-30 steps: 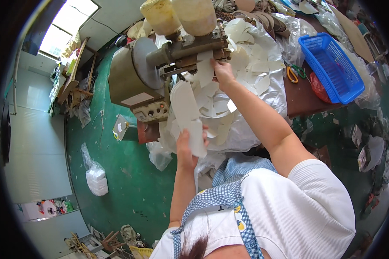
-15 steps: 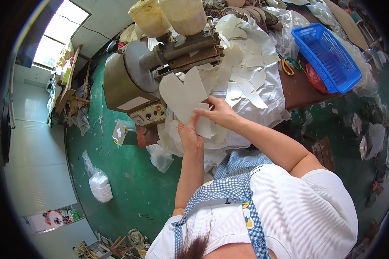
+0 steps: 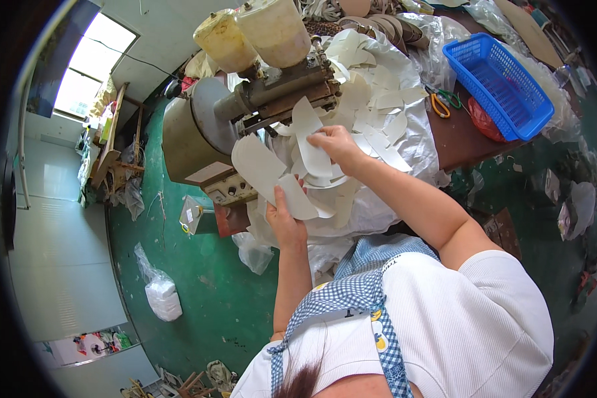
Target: The person adjusts the glue containers on a cementing machine, feeds foam shoe inserts through the machine roller to apply adhesive, and joins the pieces together by hand.
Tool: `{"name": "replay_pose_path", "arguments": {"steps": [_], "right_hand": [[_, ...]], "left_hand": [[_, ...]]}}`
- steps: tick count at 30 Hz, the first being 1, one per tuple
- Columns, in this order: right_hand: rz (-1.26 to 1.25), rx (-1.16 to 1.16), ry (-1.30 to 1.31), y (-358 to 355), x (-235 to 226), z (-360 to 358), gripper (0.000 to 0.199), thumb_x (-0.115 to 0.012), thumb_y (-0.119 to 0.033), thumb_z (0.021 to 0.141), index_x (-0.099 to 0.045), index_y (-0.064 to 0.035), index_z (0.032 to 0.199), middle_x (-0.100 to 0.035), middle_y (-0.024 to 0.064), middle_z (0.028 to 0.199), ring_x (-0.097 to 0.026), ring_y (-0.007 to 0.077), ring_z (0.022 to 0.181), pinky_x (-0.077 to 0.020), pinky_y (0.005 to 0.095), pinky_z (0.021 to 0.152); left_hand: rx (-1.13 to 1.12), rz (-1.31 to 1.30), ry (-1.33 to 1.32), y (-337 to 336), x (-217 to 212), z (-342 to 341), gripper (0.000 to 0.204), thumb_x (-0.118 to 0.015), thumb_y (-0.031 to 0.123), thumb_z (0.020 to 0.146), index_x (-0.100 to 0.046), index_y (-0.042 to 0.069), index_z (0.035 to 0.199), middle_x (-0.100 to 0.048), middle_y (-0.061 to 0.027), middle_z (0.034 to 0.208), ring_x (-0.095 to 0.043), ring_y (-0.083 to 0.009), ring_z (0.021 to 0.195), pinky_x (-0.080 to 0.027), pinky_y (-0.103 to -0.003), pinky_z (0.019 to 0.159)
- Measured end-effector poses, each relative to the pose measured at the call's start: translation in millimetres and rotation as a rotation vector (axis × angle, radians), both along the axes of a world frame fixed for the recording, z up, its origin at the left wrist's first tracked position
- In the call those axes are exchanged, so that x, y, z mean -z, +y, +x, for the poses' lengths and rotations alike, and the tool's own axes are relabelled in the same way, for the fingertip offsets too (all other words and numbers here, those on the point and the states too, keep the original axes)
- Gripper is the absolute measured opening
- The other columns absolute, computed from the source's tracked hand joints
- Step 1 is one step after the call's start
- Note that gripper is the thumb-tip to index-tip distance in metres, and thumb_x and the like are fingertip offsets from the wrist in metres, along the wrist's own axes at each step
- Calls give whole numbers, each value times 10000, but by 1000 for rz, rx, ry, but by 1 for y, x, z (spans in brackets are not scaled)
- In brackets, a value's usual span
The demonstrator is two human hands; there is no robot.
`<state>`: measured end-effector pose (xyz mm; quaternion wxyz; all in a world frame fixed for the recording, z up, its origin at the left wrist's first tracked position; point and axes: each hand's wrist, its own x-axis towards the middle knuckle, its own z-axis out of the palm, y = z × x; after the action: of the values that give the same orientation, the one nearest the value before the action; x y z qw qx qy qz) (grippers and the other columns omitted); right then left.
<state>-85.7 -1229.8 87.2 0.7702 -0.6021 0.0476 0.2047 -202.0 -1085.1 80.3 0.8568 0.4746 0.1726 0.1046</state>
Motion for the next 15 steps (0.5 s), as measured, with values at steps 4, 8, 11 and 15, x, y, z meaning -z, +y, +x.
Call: {"name": "replay_pose_path", "arguments": {"steps": [4,8,11,15], "right_hand": [[146,134,190,2,10,47,172,-645,-166,769,-627,-3,819,-607,71,700,-565,147,504,-392,276,396],[247,82,194,1,13,78,275,-611,-308,854,-592,-64,980,-620,65,792,-564,143,578,-352,259,410],[494,-240,383,-7,9,45,524,-530,-474,896,-475,-44,1189,-640,96,934,-620,167,785,-419,264,549],[54,-559,223,6,-11,-31,426,-620,-377,866,-615,-14,1089,-646,97,1025,-622,120,866,-512,253,719]], "left_hand": [[-4,96,-90,1,9,-9,332,-529,101,927,-460,-31,1223,-612,-162,1105,-624,-251,973,-505,-345,884],[14,156,-121,12,9,-4,296,-577,12,877,-528,-44,1164,-628,-154,1087,-626,-239,977,-486,-316,896],[12,465,-207,31,12,2,298,-615,-90,764,-675,36,1028,-664,-67,1046,-602,-201,974,-454,-314,900],[232,1087,-523,60,-6,21,469,-610,-123,601,-697,82,1014,-633,-93,1137,-443,-275,1220,-356,-345,1010]]}}
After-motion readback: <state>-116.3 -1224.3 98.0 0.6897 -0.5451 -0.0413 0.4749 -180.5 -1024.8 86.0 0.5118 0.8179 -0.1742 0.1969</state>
